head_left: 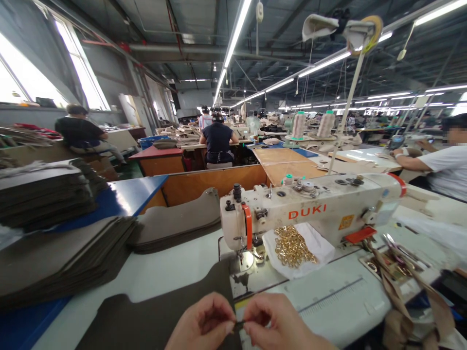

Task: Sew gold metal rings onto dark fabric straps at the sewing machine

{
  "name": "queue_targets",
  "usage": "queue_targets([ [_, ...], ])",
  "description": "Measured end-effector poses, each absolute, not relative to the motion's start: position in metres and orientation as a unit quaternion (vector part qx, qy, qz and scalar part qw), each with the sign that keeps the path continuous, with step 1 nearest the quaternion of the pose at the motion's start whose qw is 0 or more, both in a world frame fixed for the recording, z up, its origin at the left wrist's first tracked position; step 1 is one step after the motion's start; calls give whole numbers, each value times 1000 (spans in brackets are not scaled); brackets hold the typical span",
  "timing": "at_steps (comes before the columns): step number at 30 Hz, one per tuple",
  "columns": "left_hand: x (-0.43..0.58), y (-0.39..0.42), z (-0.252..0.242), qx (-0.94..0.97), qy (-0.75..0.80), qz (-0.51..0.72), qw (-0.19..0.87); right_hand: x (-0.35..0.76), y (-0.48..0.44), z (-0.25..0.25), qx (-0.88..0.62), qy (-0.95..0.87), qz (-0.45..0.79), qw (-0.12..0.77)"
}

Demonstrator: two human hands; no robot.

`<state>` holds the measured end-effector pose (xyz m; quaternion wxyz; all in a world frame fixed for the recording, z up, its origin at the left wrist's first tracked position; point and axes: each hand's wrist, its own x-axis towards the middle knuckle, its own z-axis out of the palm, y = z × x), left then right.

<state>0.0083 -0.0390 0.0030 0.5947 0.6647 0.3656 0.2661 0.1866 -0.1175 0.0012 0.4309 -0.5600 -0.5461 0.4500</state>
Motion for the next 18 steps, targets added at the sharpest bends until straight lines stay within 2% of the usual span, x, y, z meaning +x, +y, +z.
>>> queue_targets([
  [2, 6, -18, 0, 739, 371, 278, 489, 188, -117, -4, -562, -493, 485, 453],
  [6, 5, 6, -16, 869, 360, 300, 161, 196, -115, -5, -571, -420, 521, 476],
  [8, 7, 2, -27, 899, 320, 292, 63, 199, -112, -3, -590, -400, 523, 468],
  [12, 14, -15, -38, 912, 278, 303, -13, 198, -90, 1, -628, -380, 542, 409],
  [18, 16, -21, -34, 902, 287, 322, 10, 190, -47, 0, -635, -388, 569, 349],
])
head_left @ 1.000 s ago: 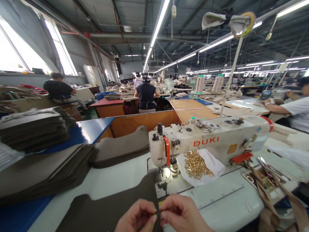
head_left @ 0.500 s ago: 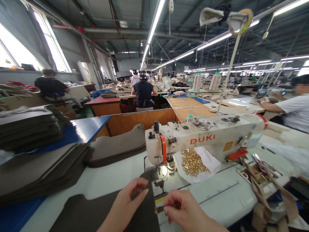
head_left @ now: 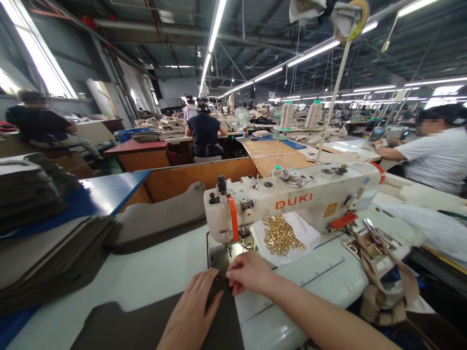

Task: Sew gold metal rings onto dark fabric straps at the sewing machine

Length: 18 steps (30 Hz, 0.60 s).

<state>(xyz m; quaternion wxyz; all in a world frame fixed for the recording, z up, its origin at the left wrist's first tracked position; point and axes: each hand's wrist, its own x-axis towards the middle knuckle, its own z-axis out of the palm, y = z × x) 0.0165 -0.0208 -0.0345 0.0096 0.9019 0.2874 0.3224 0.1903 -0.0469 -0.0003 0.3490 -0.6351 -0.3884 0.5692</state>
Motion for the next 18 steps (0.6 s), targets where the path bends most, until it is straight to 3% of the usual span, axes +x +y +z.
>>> queue_targets([
  [11, 36, -14, -15, 913, 215, 347, -15, 196, -33, 8, -648, -446, 567, 245],
  [18, 45, -14, -18, 920, 216, 327, -7, 199, -26, 6, -661, -525, 501, 191],
])
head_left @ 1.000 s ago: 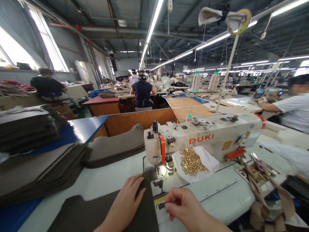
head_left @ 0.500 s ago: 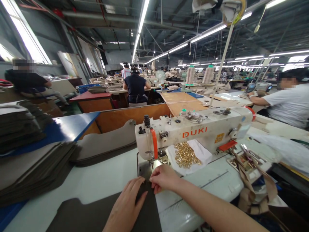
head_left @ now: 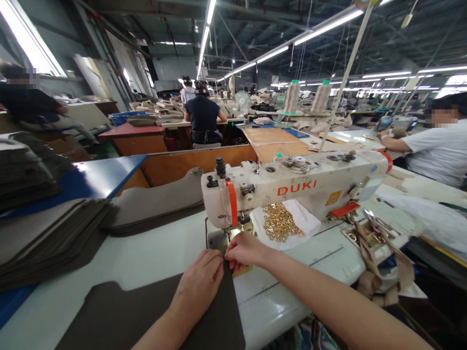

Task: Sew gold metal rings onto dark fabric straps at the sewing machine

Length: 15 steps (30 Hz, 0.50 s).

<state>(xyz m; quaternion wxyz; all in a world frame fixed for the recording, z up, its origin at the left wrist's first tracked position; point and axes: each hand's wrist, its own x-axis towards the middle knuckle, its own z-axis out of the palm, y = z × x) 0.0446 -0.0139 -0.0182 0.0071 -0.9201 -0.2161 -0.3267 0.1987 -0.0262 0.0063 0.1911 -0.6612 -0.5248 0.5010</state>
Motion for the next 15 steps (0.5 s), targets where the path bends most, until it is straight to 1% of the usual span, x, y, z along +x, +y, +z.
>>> queue_targets([
  [4, 45, -12, -17, -929, -235, -285, -18, 203, -36, 7, -684, -582, 392, 200],
  [8, 45, -11, -13, -929, -226, -292, -31, 210, -59, 6, -674, -651, 272, 220],
  [10, 46, -12, -12, -926, -221, -303, -37, 214, -69, 1, -637, -714, 199, 210],
  [13, 46, -12, -13, -924, -215, -314, -40, 216, -77, -9, -580, -794, 54, 173],
  [15, 45, -11, -14, -923, -215, -316, -39, 215, -78, -14, -567, -808, 0, 161],
])
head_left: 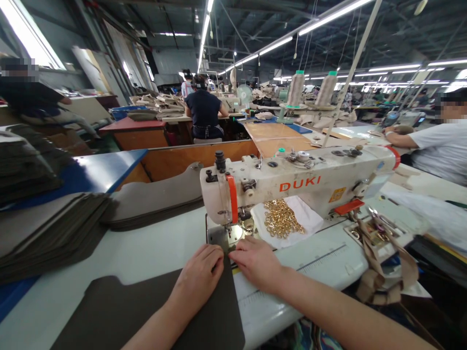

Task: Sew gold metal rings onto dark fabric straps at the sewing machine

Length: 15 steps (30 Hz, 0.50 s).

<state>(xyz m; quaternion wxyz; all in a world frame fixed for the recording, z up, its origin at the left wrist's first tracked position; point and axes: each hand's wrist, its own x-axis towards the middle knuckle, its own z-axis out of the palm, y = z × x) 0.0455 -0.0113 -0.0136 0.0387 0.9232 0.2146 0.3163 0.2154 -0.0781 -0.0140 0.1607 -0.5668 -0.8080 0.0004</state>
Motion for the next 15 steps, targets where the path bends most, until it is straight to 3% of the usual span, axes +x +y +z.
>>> queue_targets([
  [15, 43, -11, -17, 917, 214, 333, 55, 213, -77, -16, -539, -826, -39, 161],
])
